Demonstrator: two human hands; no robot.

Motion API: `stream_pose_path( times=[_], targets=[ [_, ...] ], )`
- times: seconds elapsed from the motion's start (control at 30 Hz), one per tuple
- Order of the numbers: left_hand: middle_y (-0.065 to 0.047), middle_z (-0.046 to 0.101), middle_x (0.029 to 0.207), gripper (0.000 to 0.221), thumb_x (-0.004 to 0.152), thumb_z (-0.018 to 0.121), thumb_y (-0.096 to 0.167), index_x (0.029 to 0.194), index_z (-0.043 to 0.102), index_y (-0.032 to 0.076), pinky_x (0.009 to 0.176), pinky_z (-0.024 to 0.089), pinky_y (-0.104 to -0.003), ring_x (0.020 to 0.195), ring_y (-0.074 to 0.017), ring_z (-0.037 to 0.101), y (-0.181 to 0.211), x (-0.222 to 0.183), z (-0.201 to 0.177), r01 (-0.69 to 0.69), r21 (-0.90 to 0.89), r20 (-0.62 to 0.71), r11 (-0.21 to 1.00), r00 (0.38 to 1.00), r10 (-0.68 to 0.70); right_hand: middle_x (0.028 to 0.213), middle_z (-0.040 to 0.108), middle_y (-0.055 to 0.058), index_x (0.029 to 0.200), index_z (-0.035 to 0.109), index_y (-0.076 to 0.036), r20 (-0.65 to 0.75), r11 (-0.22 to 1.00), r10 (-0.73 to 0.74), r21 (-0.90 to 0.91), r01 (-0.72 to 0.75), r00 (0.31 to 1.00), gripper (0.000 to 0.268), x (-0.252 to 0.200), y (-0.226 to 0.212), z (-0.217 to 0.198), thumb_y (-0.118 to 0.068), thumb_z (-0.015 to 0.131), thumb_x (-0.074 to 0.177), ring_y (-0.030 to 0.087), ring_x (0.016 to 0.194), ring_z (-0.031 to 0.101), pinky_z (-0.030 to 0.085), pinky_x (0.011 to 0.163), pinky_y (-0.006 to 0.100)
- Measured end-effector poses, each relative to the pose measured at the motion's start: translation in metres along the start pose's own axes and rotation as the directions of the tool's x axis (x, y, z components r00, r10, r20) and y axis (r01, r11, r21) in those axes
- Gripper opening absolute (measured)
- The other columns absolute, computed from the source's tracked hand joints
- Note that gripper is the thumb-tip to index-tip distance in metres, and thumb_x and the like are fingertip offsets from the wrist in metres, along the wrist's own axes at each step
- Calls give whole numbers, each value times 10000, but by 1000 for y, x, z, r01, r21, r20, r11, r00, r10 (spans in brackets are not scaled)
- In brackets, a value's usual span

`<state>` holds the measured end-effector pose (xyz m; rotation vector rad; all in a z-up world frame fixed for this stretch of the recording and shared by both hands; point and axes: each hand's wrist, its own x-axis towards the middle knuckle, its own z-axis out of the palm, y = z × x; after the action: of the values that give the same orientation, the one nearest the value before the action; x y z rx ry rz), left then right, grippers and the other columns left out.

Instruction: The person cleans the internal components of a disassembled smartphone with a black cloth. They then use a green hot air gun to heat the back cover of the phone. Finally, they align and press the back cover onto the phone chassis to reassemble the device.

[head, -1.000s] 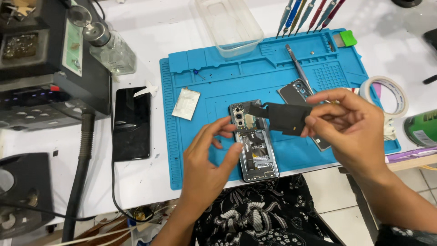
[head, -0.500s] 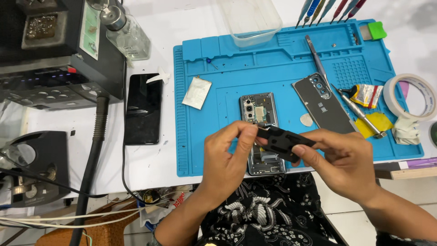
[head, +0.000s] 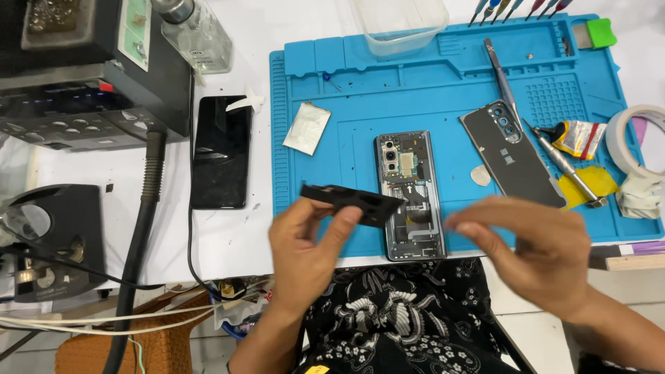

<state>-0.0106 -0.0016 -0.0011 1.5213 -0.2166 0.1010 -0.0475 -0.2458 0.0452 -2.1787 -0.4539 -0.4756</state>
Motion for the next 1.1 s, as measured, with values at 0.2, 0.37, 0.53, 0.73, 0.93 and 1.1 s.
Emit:
stream_pose_path(
  times=[0.2,0.37,0.53,0.73,0.93,1.1],
  targets=[
    [35,651,759,206,955,696,274,873,717,86,656,457,-256,726,-90,548,-3,-1,-11,72,224,39,972,996,-83,656,667,-29,1066,758,-64,145,953,17,-302,28,989,97,19,37,-15,-63,697,991,196,688,621,485,791,374],
    [20,473,669,331,984,667,293,744,526,112,600,365,-299,644,-120,443,-9,-4,-2,-14,336,234,942,970,-69,1035,653,126,1253,658,-43,337,887,-122,-385,255,934,295,37,62,-2,44,621,974,332,889,592,449,721,454],
    [15,468,662,333,989,647,288,739,518,110,579,347,-300,624,-125,432,-16,-7,-10,-19,335,230,942,971,-62,1082,634,163,1380,574,-96,466,814,-113,-463,351,877,484,54,65,6,51,607,920,311,798,545,436,644,425],
    [9,473,663,348,993,644,330,747,524,114,590,377,-319,630,-131,454,-19,-11,-11,-3,335,246,942,966,-84,1089,597,150,1347,597,-127,488,820,-89,-459,342,868,443,58,66,9,53,578,942,330,796,527,435,648,447],
    [8,483,688,319,1002,632,328,778,545,117,607,395,-332,645,-140,460,-18,-11,-11,3,320,252,947,964,-88,1091,616,169,1353,606,-156,496,725,-131,-543,424,859,642,55,68,13,167,584,798,307,736,508,388,602,426],
    [12,476,663,325,988,652,283,743,526,111,581,368,-302,621,-122,452,-15,-8,-10,-34,331,244,943,969,-51,918,510,87,1262,641,-70,529,596,-229,-587,548,817,383,60,58,15,97,536,933,285,768,489,367,680,418]
  ],
)
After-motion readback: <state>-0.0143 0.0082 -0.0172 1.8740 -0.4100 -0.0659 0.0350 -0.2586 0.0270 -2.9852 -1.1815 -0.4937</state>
